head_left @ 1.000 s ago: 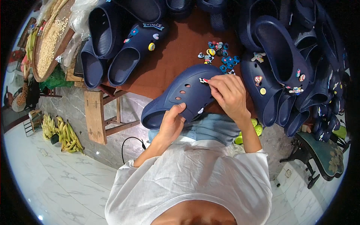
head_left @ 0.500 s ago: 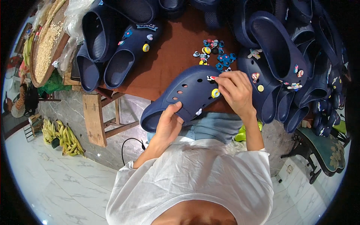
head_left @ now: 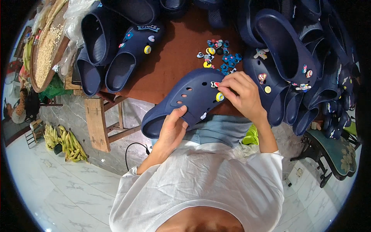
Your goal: Manually inserting decorative charms into the holes of foam clogs.
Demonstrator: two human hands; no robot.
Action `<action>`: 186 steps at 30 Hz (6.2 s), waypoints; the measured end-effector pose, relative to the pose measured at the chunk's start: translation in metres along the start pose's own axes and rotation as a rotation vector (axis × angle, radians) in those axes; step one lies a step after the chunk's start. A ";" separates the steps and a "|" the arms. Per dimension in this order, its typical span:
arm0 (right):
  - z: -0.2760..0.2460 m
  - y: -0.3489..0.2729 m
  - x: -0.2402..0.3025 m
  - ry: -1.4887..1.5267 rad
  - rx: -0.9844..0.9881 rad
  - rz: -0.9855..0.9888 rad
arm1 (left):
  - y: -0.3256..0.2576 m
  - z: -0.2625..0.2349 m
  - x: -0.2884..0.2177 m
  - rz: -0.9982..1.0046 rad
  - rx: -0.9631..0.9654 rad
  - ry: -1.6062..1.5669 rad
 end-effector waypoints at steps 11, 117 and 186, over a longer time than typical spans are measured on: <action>0.018 0.002 -0.042 0.489 0.339 0.376 | -0.009 -0.003 0.003 0.039 -0.019 0.193; 0.006 0.017 0.024 0.331 0.269 0.161 | 0.004 0.008 0.027 -0.084 0.064 0.155; 0.036 -0.018 0.024 0.231 0.176 0.138 | 0.011 -0.020 0.025 -0.139 -0.114 0.228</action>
Point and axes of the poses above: each hand's wrist, its own y-axis towards the middle knuckle, its own z-axis out of the palm, x = y × z, the point moved 6 cm from there along y, towards the middle knuckle, and after that the axes turned 5 degrees about -y, right-handed, at the moved point
